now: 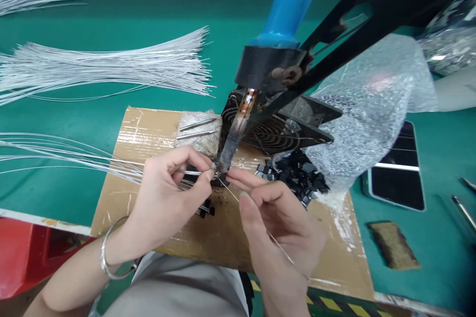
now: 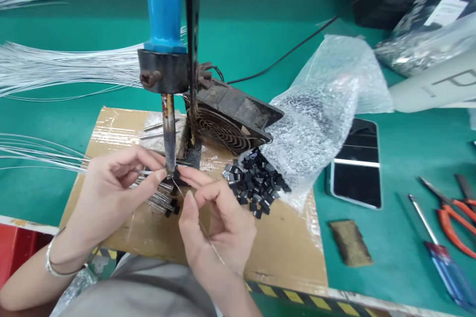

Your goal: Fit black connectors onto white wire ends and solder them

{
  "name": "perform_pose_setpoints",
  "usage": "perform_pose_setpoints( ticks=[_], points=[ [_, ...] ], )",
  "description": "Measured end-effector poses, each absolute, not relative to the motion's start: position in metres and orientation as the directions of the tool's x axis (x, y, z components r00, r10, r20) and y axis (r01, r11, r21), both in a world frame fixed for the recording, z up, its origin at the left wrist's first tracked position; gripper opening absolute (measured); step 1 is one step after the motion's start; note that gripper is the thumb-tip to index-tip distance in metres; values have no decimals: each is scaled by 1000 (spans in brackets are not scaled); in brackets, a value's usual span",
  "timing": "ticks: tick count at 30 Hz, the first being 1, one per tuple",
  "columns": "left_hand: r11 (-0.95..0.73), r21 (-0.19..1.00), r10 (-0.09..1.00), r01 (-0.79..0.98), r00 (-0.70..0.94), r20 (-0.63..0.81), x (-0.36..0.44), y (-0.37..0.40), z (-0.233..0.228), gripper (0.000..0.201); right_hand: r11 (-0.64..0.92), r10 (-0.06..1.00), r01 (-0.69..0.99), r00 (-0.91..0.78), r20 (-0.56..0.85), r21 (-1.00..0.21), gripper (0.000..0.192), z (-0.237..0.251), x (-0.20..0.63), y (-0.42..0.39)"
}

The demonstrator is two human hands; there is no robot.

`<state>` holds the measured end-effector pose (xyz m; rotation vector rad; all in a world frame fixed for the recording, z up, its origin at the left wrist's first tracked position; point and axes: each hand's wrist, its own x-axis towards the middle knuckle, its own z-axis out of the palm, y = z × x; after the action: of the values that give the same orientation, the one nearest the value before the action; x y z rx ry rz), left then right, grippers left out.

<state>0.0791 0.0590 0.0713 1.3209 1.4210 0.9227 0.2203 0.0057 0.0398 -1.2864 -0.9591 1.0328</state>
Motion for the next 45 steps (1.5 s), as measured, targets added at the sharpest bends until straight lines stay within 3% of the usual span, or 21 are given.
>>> perform_pose_setpoints(
  ticks=[45],
  points=[
    [43, 943, 998, 331, 38, -59, 81, 57, 72, 16, 42, 964, -60, 264, 24, -997, 18, 37, 221, 4]
  ],
)
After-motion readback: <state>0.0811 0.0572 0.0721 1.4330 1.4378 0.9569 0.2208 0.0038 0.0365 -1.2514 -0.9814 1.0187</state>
